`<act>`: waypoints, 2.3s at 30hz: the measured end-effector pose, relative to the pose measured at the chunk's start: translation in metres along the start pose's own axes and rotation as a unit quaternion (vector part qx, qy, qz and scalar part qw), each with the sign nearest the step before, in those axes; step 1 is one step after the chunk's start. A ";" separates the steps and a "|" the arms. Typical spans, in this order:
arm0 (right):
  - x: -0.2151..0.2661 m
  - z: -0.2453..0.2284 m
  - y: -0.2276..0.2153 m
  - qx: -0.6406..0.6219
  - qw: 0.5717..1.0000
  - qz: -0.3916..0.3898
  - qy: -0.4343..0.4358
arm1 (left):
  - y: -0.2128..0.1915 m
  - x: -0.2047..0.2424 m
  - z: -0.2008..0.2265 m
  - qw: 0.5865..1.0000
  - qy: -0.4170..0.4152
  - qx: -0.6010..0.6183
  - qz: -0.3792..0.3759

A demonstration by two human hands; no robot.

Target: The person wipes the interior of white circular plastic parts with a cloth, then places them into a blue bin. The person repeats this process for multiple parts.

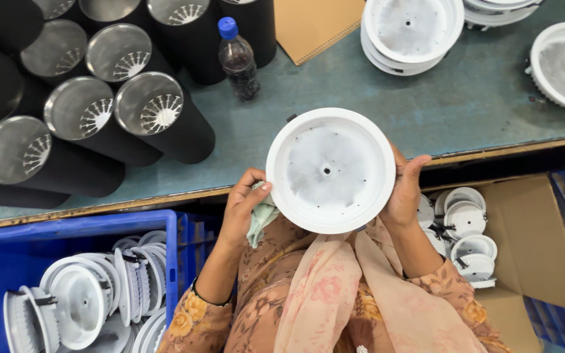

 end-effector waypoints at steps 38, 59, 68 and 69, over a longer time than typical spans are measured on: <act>0.016 0.017 0.068 -0.040 0.973 -0.223 0.043 | -0.027 0.043 0.060 0.903 0.165 -0.388 0.084; 0.003 0.139 0.078 0.123 0.922 -0.337 0.148 | -0.277 0.484 0.168 0.696 0.343 -0.144 0.614; 0.043 0.254 0.034 0.366 0.808 -0.417 0.196 | -0.307 0.643 0.017 0.449 0.459 0.063 0.764; 0.045 0.256 0.030 0.463 0.763 -0.421 0.162 | -0.312 0.641 0.009 0.429 0.458 0.109 0.771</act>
Point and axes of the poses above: each hand's wrist, its own x-axis away from the middle knuckle, its own y-axis out of the palm, z = x × y, the point moved 6 cm from there along -x, towards the middle knuckle, and after that the axes turned 15 degrees about x, right-handed, at the moved point
